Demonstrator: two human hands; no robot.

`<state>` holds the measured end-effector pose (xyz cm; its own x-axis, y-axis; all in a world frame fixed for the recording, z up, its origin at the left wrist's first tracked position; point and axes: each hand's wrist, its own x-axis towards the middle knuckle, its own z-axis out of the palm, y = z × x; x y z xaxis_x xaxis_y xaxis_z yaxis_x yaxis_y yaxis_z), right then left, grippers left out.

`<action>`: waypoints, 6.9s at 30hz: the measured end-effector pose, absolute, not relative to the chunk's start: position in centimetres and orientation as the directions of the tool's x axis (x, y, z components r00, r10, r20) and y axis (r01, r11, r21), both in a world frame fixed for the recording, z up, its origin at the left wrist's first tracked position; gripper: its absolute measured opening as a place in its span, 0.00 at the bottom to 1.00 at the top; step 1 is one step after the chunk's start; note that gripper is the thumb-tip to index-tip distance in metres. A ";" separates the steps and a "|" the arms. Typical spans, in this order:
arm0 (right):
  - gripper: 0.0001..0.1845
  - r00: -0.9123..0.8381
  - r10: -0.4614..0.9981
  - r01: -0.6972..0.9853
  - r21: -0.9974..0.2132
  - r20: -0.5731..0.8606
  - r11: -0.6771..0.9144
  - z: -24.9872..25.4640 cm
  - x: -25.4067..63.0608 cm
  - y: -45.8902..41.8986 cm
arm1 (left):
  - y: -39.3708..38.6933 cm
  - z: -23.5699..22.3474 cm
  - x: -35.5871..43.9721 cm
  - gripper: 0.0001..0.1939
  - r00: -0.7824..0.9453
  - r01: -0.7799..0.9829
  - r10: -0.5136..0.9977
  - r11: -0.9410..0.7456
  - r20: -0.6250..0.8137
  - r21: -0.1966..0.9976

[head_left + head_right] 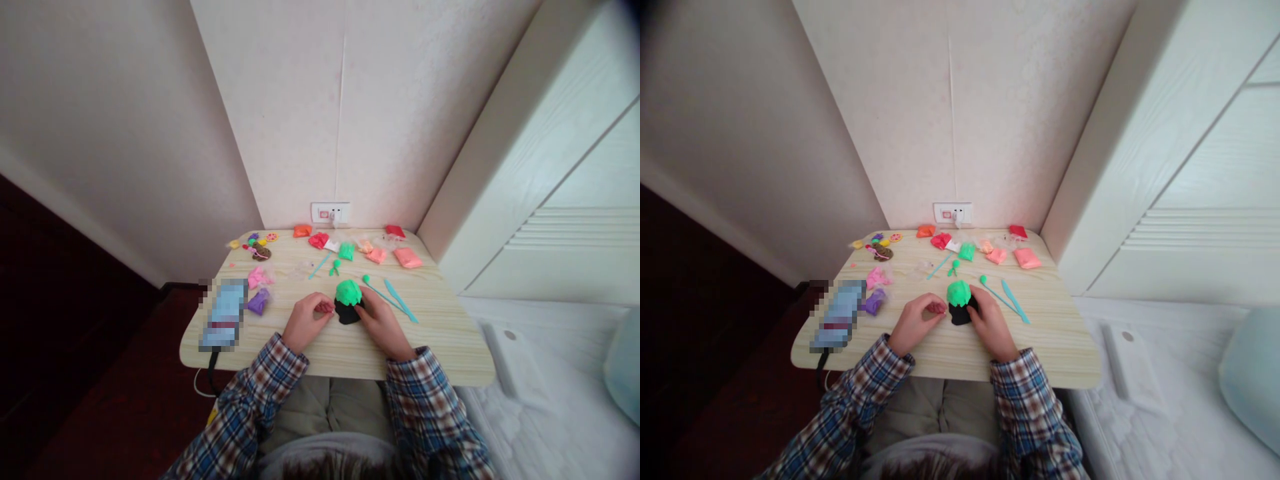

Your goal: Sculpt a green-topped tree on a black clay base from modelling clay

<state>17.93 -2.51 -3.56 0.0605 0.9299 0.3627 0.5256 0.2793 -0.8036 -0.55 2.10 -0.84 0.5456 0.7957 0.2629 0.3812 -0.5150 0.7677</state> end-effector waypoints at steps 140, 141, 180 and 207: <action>0.25 -0.205 0.895 0.978 0.120 0.397 0.171 -3.2 10.1 -9.1 | 0.7 -2.2 -3.8 0.20 0.748 0.536 0.594 -0.803 0.295 0.260; 0.25 -0.203 0.894 0.979 0.118 0.400 0.169 -3.1 10.2 -9.2 | 0.6 -2.2 -3.8 0.20 0.751 0.538 0.592 -0.806 0.294 0.248; 0.25 -0.211 0.912 0.775 -0.509 0.350 0.375 -5.0 17.1 -4.9 | -5.7 -2.9 -0.2 0.30 0.479 0.823 0.837 -0.533 0.264 0.194; 0.29 -0.253 0.913 0.857 -0.364 0.320 0.364 -5.1 16.7 -7.4 | -4.7 -2.6 -1.3 0.34 0.634 0.712 0.743 -0.669 0.212 0.214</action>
